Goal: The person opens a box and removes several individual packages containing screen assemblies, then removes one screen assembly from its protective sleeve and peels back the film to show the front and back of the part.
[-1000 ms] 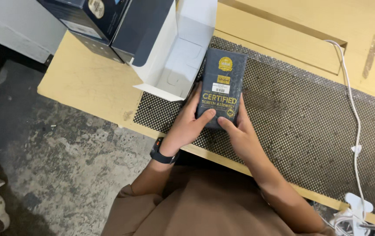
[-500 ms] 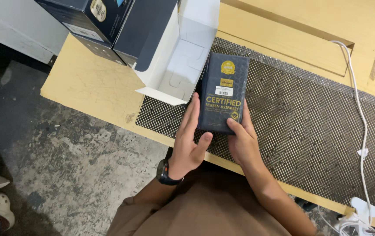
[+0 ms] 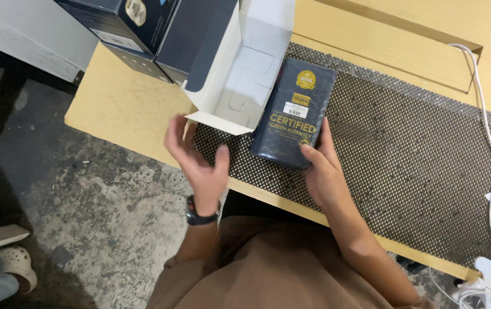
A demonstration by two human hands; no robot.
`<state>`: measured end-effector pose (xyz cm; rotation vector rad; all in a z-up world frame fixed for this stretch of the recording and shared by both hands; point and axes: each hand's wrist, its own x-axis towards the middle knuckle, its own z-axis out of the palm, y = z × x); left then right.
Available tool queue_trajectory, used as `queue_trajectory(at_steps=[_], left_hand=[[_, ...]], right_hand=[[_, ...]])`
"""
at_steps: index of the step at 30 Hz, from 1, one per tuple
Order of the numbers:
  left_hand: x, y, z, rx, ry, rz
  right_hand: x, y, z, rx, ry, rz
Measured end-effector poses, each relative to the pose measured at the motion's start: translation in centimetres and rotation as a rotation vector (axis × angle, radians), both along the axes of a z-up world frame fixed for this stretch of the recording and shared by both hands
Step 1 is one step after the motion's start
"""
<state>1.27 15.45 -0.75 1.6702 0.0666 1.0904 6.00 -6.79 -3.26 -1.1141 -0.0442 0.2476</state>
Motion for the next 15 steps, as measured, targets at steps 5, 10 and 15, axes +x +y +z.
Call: queue_trajectory(at_steps=[5, 10, 15], left_hand=[[0.6, 2.2, -0.4, -0.016, 0.211, -0.184], [0.8, 2.1, -1.2, -0.041, 0.210, -0.207], [0.9, 2.5, -1.9, -0.058, 0.170, -0.130]], right_hand=[[-0.1, 2.1, 2.9, 0.002, -0.013, 0.010], [-0.6, 3.5, 3.2, -0.009, -0.041, 0.000], [-0.4, 3.7, 4.2, -0.203, -0.121, 0.106]])
